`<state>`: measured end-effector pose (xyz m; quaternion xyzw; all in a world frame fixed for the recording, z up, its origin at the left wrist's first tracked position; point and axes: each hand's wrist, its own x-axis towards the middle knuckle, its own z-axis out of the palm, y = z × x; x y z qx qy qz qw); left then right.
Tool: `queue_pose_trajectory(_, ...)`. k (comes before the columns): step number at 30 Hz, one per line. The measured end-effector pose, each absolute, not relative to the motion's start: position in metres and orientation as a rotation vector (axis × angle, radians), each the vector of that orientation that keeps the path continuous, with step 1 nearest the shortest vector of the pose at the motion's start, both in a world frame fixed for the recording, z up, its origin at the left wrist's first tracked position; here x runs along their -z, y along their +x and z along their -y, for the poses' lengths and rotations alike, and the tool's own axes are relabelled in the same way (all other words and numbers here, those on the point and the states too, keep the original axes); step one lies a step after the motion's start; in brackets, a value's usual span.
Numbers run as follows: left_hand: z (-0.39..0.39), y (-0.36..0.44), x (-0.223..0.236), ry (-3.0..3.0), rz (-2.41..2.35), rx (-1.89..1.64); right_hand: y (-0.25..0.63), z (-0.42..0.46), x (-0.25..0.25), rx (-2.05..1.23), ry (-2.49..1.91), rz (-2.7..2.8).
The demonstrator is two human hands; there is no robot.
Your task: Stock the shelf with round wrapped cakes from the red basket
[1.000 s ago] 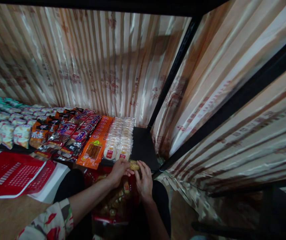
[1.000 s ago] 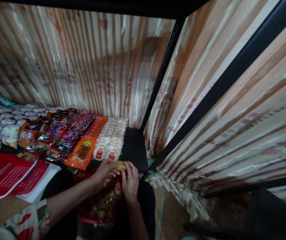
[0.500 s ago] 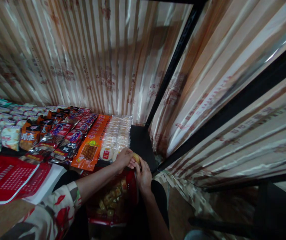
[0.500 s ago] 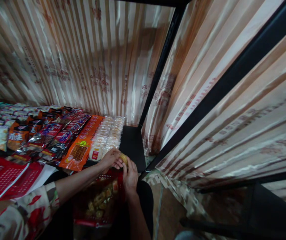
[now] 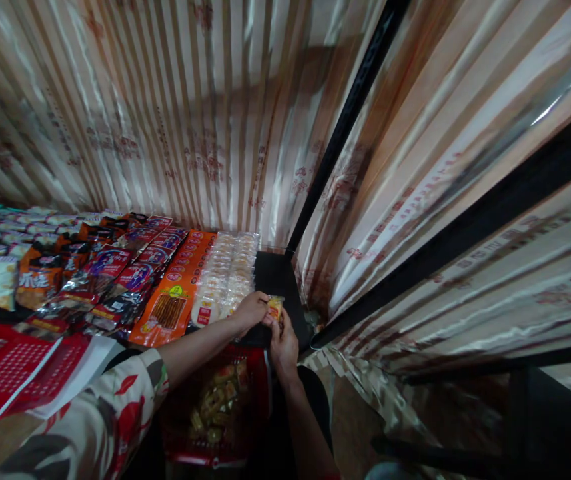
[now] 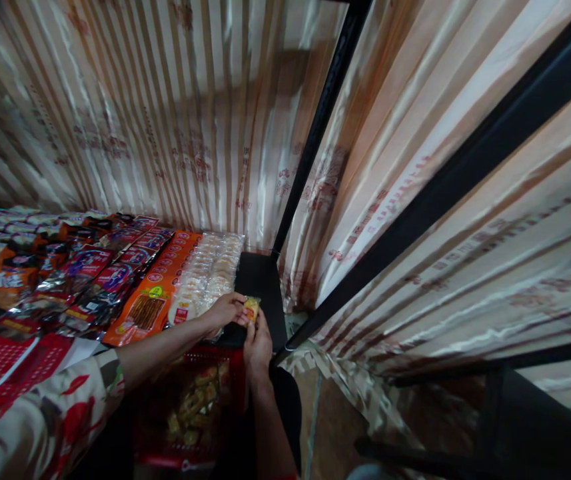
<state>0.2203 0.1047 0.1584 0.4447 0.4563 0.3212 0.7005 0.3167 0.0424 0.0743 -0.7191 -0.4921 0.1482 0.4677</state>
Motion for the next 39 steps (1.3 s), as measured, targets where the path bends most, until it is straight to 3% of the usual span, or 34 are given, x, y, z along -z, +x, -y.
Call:
queue_pose_trajectory(12, -0.138, 0.232, -0.155, 1.479, -1.231, -0.588, 0.329, -0.059, -0.080, -0.390, -1.749, 1.060)
queue_pose_trajectory(29, -0.135, 0.229, -0.178, 1.965, -1.334, -0.612, 0.346, -0.078, -0.132, -0.403, -1.500, 0.953)
queue_pose_trajectory(39, -0.146, 0.241, -0.188, 2.148, -1.429, -0.449, 0.351, -0.111, -0.149, -0.334, -1.546, 0.937)
